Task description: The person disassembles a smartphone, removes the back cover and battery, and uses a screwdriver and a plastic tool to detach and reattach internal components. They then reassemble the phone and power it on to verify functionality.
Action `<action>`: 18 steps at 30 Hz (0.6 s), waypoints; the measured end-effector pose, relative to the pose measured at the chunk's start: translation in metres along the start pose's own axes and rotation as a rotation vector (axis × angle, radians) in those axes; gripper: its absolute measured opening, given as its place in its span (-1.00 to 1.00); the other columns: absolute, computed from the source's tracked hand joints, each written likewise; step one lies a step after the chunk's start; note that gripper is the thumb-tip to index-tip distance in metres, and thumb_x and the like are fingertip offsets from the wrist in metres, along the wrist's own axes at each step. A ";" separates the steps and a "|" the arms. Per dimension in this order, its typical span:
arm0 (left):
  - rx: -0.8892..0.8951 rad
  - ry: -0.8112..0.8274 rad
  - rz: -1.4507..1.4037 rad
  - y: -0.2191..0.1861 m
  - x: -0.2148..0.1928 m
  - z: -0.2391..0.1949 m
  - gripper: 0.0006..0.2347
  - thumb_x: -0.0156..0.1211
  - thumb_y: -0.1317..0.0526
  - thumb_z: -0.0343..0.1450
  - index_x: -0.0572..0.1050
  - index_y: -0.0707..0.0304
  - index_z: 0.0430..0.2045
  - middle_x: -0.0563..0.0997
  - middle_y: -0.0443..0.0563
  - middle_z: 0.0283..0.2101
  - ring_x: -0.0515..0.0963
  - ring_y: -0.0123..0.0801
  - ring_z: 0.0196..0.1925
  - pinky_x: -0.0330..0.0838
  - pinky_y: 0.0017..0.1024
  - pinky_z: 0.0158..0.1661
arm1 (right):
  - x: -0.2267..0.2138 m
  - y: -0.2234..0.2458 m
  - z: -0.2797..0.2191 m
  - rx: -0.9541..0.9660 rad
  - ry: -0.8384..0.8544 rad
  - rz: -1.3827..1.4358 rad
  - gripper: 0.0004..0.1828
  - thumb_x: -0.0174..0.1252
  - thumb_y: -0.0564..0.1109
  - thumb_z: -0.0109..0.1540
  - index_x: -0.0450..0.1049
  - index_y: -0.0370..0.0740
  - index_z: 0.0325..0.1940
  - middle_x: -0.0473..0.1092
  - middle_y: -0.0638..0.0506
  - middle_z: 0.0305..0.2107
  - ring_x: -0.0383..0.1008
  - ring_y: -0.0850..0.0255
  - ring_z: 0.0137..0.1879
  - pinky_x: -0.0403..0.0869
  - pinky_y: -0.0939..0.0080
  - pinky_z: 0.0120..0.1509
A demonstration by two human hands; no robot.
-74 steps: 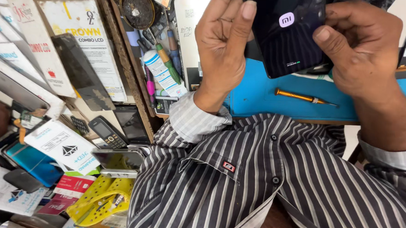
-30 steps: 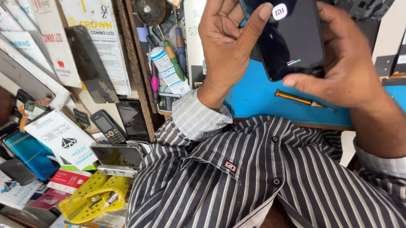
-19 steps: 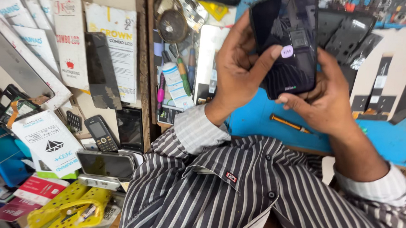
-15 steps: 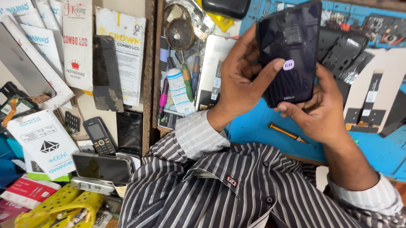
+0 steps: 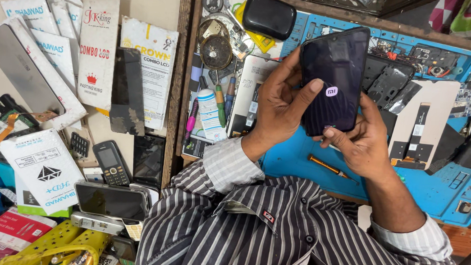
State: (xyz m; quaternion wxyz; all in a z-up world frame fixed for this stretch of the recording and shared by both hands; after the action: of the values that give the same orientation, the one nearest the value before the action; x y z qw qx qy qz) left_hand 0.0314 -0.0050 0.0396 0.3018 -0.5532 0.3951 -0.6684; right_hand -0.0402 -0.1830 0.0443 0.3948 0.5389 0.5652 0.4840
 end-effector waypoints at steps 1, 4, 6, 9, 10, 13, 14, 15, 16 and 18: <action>0.014 -0.006 -0.003 0.001 -0.001 0.000 -0.53 0.18 0.31 0.63 0.17 0.38 0.44 0.49 0.13 0.27 0.53 -0.36 0.29 0.51 -0.45 0.27 | 0.001 0.000 0.001 -0.004 0.007 0.027 -0.17 0.16 -0.38 0.30 -0.07 -0.37 0.59 0.49 -0.26 -0.12 0.61 0.14 -0.24 0.68 0.12 -0.09; 0.022 -0.026 -0.033 0.006 -0.004 0.000 -0.58 0.15 0.26 0.67 0.21 0.41 0.41 0.52 0.11 0.24 0.54 -0.38 0.28 0.47 -0.47 0.30 | 0.003 0.004 0.002 -0.053 0.040 0.047 -0.23 0.11 -0.30 0.36 -0.10 -0.36 0.59 0.49 -0.28 -0.10 0.64 0.08 -0.19 0.66 0.15 -0.15; 0.024 -0.049 -0.047 0.010 -0.006 -0.001 -0.60 0.12 0.23 0.69 0.24 0.44 0.40 0.55 0.11 0.23 0.55 -0.41 0.27 0.45 -0.51 0.30 | 0.003 0.007 0.000 -0.055 0.056 0.067 -0.28 0.04 -0.22 0.42 -0.09 -0.35 0.59 0.49 -0.29 -0.07 0.65 0.04 -0.15 0.66 0.17 -0.19; 0.034 -0.096 0.044 0.016 -0.014 0.002 -0.63 0.08 0.20 0.72 0.29 0.48 0.37 0.53 0.11 0.25 0.51 -0.45 0.30 0.40 -0.56 0.33 | -0.003 0.007 0.000 0.005 0.071 0.165 -0.32 -0.04 -0.06 0.47 -0.04 -0.39 0.61 0.49 -0.30 -0.06 0.65 -0.01 -0.14 0.65 0.17 -0.19; 0.005 -0.114 0.053 0.019 -0.016 0.002 -0.62 0.07 0.20 0.70 0.29 0.50 0.36 0.54 0.13 0.23 0.51 -0.45 0.24 0.39 -0.55 0.27 | -0.006 0.007 -0.001 0.020 0.081 0.213 -0.29 -0.04 -0.01 0.48 -0.02 -0.41 0.63 0.49 -0.30 -0.07 0.65 -0.01 -0.15 0.65 0.16 -0.19; -0.125 -0.158 0.024 0.025 -0.020 0.005 -0.55 0.05 0.20 0.60 0.28 0.53 0.37 0.61 0.22 0.05 0.53 -0.37 -0.06 0.39 -0.49 -0.07 | -0.010 0.005 0.000 0.043 0.145 0.436 -0.21 0.01 0.03 0.45 -0.11 -0.41 0.62 0.50 -0.32 -0.03 0.67 -0.06 -0.10 0.68 0.14 -0.16; -0.083 -0.112 0.002 0.023 -0.020 0.005 -0.58 0.03 0.19 0.65 0.26 0.49 0.38 0.59 0.16 0.12 0.53 -0.41 0.05 0.40 -0.52 0.06 | -0.010 0.005 0.002 0.040 0.177 0.529 -0.18 0.04 0.03 0.44 -0.16 -0.39 0.61 0.50 -0.33 0.00 0.68 -0.07 -0.08 0.70 0.13 -0.15; -0.041 -0.065 -0.022 0.021 -0.020 0.004 -0.61 0.02 0.18 0.70 0.25 0.45 0.39 0.57 0.11 0.18 0.53 -0.45 0.17 0.41 -0.55 0.19 | -0.011 0.007 0.001 0.013 0.195 0.476 -0.16 0.07 -0.04 0.40 -0.16 -0.40 0.63 0.48 -0.31 0.03 0.67 -0.06 -0.05 0.70 0.13 -0.13; -0.019 -0.043 -0.035 0.020 -0.018 0.004 -0.63 0.02 0.19 0.72 0.24 0.44 0.39 0.56 0.09 0.21 0.53 -0.47 0.21 0.41 -0.57 0.24 | -0.011 0.008 0.002 -0.017 0.221 0.428 -0.13 0.09 -0.11 0.36 -0.17 -0.40 0.64 0.47 -0.30 0.05 0.66 -0.04 -0.03 0.69 0.14 -0.10; 0.005 -0.024 -0.051 0.020 -0.016 0.005 -0.67 0.03 0.23 0.76 0.24 0.43 0.40 0.56 0.09 0.21 0.52 -0.48 0.21 0.40 -0.58 0.26 | -0.011 0.009 0.002 -0.061 0.235 0.316 -0.10 0.09 -0.24 0.31 -0.19 -0.40 0.65 0.44 -0.29 0.06 0.65 -0.01 -0.02 0.68 0.14 -0.07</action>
State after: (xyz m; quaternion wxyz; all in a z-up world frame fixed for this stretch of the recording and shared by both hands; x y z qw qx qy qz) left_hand 0.0386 -0.0029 0.0148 0.2906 -0.5704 0.3756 -0.6702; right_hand -0.0345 -0.1941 0.0520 0.2613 0.5485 0.5008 0.6165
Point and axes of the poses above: each hand's wrist, its own z-axis towards the middle knuckle, its own x-axis out of the palm, y = z × x, the point moved 2 cm from there along z, towards the middle knuckle
